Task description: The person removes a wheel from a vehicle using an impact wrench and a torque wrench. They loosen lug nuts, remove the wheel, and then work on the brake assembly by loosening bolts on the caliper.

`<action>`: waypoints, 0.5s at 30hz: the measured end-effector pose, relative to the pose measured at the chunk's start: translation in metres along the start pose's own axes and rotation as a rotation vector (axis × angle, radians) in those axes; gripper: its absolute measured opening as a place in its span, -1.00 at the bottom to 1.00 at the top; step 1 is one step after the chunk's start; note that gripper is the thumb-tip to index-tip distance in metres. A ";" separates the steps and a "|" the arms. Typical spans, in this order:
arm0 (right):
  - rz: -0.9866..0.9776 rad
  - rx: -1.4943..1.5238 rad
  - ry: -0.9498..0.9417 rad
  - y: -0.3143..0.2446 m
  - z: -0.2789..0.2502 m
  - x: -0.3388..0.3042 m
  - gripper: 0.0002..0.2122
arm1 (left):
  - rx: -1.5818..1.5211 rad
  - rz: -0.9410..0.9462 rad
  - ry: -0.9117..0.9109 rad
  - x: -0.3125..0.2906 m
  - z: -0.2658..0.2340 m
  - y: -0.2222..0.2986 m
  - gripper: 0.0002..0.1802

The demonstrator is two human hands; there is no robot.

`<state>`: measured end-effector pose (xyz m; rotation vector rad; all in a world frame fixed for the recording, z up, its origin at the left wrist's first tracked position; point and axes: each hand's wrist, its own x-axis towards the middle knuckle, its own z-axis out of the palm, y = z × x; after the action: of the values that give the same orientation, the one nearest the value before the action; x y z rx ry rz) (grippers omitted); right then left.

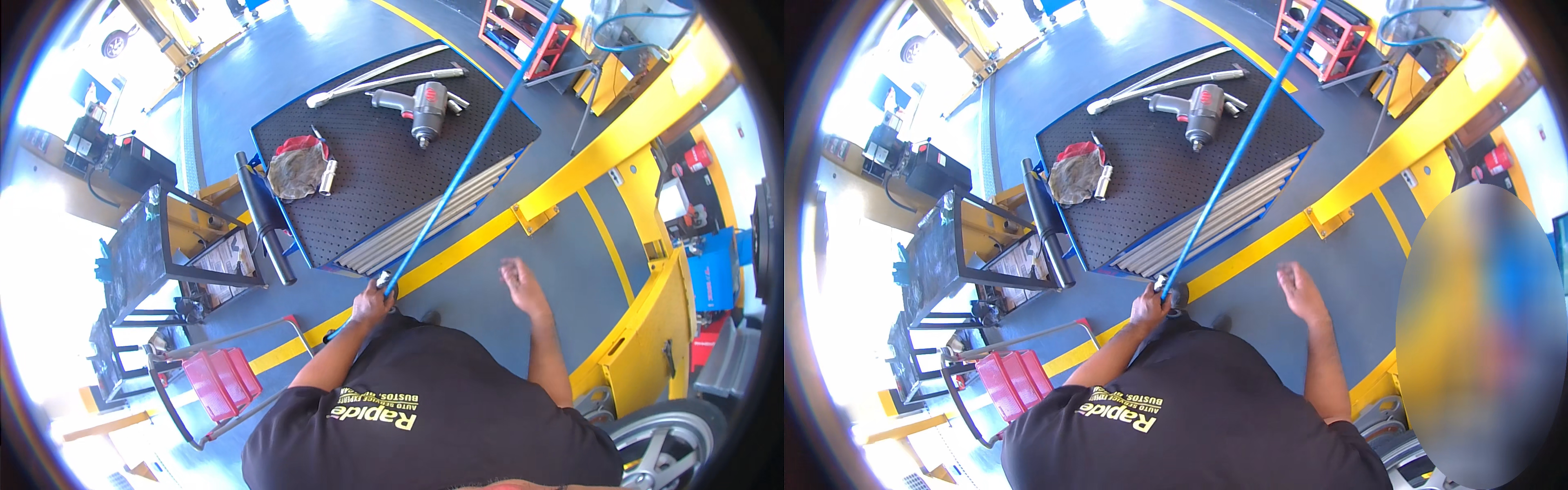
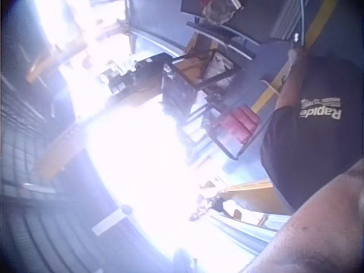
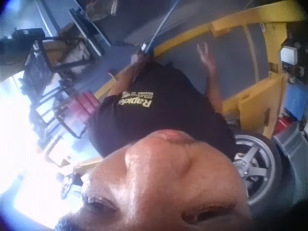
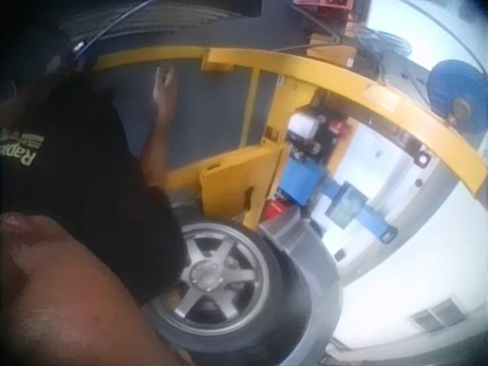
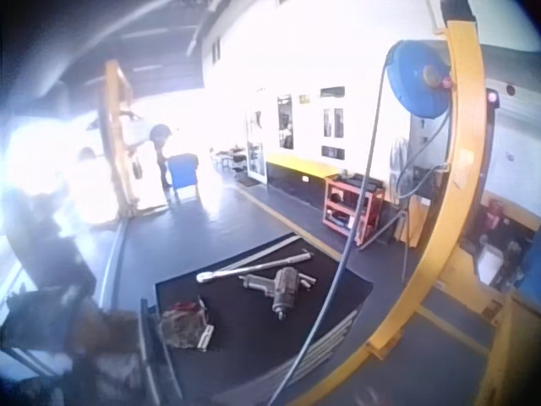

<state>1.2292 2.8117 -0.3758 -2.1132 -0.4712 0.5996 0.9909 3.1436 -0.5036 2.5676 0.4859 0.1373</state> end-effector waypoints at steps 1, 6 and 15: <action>-0.113 0.092 0.035 -0.036 -0.007 0.014 -0.71 | -0.015 0.030 0.021 0.004 -0.007 0.006 -0.73; -0.790 0.394 0.093 -0.223 -0.014 0.081 -0.81 | -0.078 0.104 0.084 0.044 -0.038 0.028 -0.74; -0.444 0.289 0.282 -0.363 0.084 0.252 -0.53 | -0.207 0.290 -0.315 0.074 -0.094 0.010 -0.68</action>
<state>1.3456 3.2000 -0.1804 -1.7077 -0.6261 0.1023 1.0447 3.2075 -0.4173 2.3809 -0.0194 -0.1103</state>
